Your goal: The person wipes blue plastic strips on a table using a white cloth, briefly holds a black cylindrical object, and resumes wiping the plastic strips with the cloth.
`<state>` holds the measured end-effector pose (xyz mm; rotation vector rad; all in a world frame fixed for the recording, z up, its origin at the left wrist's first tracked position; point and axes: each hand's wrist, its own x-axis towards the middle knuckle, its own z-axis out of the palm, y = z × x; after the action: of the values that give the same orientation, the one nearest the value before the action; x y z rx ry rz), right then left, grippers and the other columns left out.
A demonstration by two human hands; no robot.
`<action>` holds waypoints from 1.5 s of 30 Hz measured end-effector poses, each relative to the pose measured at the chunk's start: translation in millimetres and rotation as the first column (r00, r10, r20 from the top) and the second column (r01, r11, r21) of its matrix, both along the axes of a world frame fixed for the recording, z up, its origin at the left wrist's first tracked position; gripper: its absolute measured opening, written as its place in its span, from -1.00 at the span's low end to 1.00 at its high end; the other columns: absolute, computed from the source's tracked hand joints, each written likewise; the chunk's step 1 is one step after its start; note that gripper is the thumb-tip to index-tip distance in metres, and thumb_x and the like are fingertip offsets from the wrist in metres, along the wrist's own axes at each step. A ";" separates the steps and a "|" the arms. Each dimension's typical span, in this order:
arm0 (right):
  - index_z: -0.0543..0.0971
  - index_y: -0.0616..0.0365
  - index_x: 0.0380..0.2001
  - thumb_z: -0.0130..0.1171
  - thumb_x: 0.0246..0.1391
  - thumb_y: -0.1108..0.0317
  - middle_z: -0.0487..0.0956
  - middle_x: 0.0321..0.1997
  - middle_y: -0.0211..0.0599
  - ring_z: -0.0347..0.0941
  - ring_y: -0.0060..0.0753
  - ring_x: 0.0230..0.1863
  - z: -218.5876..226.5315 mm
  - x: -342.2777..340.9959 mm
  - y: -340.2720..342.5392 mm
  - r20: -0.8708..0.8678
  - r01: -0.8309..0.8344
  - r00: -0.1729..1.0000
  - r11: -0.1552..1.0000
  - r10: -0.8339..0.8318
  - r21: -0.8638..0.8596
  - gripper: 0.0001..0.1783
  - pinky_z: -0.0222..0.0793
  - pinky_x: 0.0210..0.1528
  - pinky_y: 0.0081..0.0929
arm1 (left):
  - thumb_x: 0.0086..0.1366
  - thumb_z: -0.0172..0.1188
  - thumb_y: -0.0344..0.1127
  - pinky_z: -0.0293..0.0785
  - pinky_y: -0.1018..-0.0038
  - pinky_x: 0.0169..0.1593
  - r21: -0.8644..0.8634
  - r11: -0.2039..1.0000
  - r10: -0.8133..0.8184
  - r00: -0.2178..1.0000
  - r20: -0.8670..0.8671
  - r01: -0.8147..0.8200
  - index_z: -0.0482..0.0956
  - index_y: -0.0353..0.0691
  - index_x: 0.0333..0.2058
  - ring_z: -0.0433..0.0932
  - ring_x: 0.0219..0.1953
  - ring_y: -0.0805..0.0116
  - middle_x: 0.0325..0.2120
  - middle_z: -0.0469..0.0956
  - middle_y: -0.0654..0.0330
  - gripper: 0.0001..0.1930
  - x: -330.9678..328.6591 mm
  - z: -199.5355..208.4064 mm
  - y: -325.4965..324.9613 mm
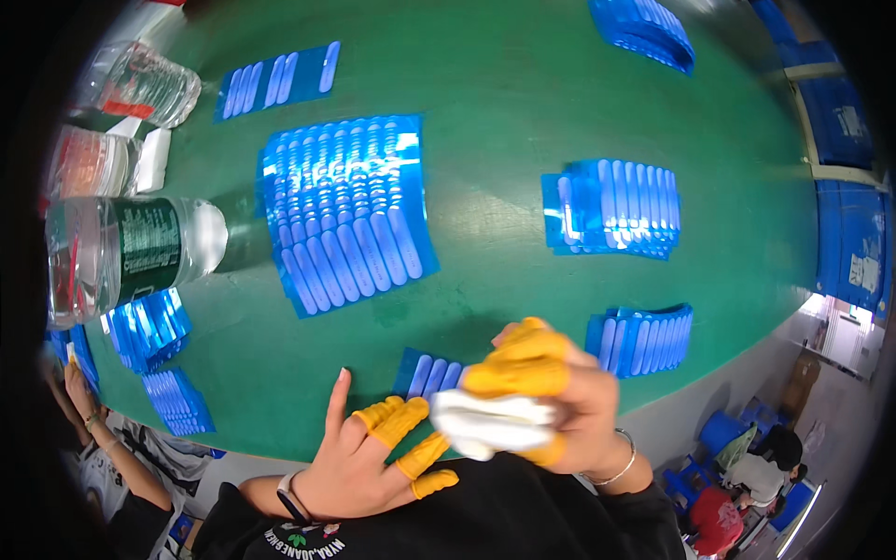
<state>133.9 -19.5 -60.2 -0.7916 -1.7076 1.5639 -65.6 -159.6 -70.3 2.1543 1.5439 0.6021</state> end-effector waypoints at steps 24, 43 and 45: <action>0.66 0.35 -0.19 0.35 -0.34 0.36 0.61 -0.26 -0.02 0.48 -0.06 -0.19 -13.1 32.3 -30.9 -0.520 -0.180 0.784 0.677 -0.339 -0.713 -0.49 0.27 0.25 0.08 | 0.13 0.35 0.02 -0.17 -0.50 0.28 -0.103 0.995 -0.035 0.988 -0.149 0.019 0.61 0.03 0.06 0.21 0.30 -0.11 0.20 0.35 0.06 -0.48 -4.4 -2.9 17.4; 0.69 0.22 -0.30 0.40 -0.19 0.50 0.68 -0.25 -0.25 0.54 -0.28 -0.24 55.8 71.4 111.3 0.458 -0.128 0.877 0.846 -0.147 0.517 -0.73 0.44 -0.09 -0.38 | 0.04 0.45 -0.12 -0.13 -0.30 0.34 -0.064 0.975 0.205 0.974 -0.099 -0.211 0.43 -0.12 0.20 -0.03 0.40 -0.35 0.35 0.07 -0.24 -0.28 -15.6 13.5 39.0; 0.69 0.23 -0.29 0.38 -0.16 0.50 0.68 -0.24 -0.25 0.54 -0.26 -0.22 53.3 79.5 131.8 0.502 -0.170 0.854 0.834 -0.141 0.524 -0.74 0.42 -0.06 -0.39 | 0.03 0.45 -0.14 -0.13 -0.30 0.34 -0.049 0.968 0.239 0.965 -0.111 -0.245 0.43 -0.13 0.20 -0.03 0.40 -0.37 0.35 0.07 -0.25 -0.27 -19.1 13.9 40.4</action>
<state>213.4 112.3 -6.9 -0.9381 -2.4095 0.7857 -84.6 -119.2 -56.4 1.9939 1.8753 0.5170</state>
